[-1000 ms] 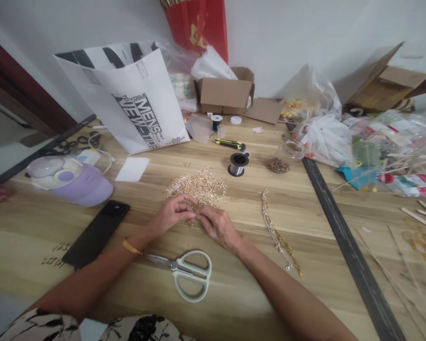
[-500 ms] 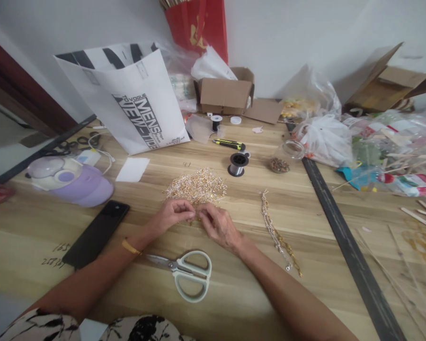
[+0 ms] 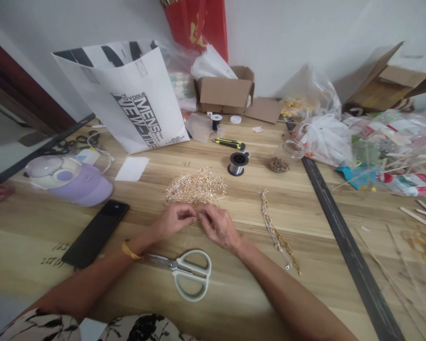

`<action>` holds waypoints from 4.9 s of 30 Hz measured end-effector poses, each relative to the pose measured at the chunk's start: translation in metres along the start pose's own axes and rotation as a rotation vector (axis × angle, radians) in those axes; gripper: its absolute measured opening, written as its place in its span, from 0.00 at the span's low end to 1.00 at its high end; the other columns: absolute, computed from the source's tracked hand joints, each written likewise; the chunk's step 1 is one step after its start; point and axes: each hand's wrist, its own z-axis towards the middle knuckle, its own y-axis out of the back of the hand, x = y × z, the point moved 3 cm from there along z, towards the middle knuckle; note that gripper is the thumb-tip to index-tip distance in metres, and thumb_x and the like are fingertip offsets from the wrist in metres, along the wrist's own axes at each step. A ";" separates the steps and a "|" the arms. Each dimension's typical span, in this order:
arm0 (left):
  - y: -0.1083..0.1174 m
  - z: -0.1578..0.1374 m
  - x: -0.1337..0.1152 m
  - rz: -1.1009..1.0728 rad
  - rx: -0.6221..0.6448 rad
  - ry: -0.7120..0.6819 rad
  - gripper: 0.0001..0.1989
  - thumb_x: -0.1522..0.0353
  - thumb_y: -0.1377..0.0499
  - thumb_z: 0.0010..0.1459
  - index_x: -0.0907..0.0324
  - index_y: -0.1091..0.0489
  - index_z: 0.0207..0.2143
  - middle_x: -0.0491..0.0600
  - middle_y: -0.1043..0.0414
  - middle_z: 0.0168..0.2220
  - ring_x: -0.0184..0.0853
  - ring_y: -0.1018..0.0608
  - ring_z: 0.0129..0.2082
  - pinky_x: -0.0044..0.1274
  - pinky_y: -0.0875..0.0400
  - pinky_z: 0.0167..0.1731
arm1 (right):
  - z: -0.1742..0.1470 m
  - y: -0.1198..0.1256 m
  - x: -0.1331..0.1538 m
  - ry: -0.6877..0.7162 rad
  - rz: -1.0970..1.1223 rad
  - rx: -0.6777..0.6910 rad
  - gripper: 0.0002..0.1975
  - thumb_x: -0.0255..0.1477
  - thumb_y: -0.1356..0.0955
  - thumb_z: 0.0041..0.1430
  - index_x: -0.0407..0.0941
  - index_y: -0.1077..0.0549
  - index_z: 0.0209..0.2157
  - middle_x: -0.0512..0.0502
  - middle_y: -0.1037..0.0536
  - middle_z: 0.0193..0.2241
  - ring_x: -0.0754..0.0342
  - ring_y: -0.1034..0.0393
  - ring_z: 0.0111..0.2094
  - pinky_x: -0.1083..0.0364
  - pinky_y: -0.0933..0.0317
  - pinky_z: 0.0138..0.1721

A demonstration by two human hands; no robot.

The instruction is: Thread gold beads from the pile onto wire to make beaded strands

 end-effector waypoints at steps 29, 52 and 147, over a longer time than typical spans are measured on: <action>0.009 0.004 -0.011 -0.406 -0.021 0.152 0.10 0.66 0.37 0.47 0.65 0.29 0.24 0.45 0.30 0.21 0.27 0.30 0.23 0.20 0.33 0.28 | 0.001 -0.002 -0.002 0.078 -0.095 0.000 0.07 0.26 0.38 0.63 0.45 0.33 0.42 0.41 0.29 0.38 0.53 0.32 0.37 0.55 0.33 0.34; 0.004 0.004 -0.004 -0.458 0.012 0.147 0.11 0.65 0.36 0.47 0.65 0.29 0.24 0.46 0.29 0.22 0.29 0.28 0.25 0.21 0.33 0.30 | -0.003 -0.005 -0.002 0.088 -0.218 0.042 0.06 0.27 0.41 0.66 0.44 0.33 0.40 0.42 0.28 0.36 0.54 0.31 0.35 0.58 0.36 0.32; 0.011 0.003 -0.011 -0.389 -0.149 0.030 0.09 0.65 0.40 0.53 0.63 0.33 0.28 0.44 0.29 0.22 0.27 0.28 0.20 0.20 0.32 0.24 | 0.003 -0.003 -0.005 -0.113 0.003 0.061 0.04 0.23 0.39 0.57 0.43 0.33 0.30 0.50 0.34 0.24 0.59 0.42 0.23 0.59 0.48 0.25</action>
